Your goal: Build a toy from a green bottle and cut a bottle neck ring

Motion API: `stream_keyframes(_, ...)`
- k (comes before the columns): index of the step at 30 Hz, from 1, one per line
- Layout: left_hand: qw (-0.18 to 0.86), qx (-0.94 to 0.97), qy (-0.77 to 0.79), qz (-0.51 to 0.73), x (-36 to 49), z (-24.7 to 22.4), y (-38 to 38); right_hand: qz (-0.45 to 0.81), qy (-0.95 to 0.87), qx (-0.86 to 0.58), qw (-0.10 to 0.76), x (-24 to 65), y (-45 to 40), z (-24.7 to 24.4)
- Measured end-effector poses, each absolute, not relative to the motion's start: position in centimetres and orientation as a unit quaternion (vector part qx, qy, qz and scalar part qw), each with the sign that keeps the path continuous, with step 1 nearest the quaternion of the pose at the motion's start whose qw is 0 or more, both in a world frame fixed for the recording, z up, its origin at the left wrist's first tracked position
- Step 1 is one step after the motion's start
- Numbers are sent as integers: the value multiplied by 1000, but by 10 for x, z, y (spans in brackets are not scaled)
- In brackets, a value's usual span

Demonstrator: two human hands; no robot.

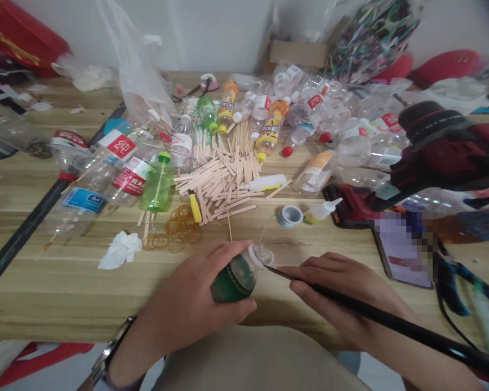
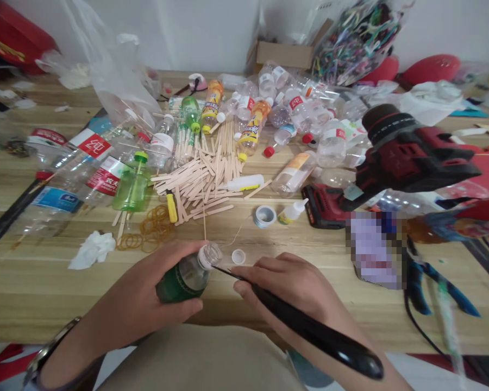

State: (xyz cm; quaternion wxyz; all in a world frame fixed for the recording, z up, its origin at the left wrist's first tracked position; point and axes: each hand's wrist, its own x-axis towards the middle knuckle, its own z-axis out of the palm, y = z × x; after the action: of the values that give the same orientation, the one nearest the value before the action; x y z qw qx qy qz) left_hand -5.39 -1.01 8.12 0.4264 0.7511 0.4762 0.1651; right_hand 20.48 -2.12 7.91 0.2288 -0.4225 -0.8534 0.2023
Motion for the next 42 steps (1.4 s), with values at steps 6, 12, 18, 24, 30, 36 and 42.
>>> stream_keyframes(6,407,773,466,140,-51,80,-14,213,-847,-450,186,208,-12,99)
stream_keyframes(12,413,757,486,144,-48,78,-21,-14,-892,-423,159,198,-6,100)
stream_keyframes(18,414,742,509,139,-46,71,-21,-176,-906,-367,118,188,-8,103)
stream_keyframes(24,446,746,476,135,-49,73,-23,-53,-929,-344,126,191,3,106)
stream_keyframes(30,470,746,459,107,-51,75,-22,99,-924,-354,108,199,8,99)
stream_keyframes(36,461,752,459,108,-50,74,-22,252,-883,-377,117,201,14,89)
stream_keyframes(42,443,754,468,127,-52,72,-24,426,-798,-403,138,200,19,70)
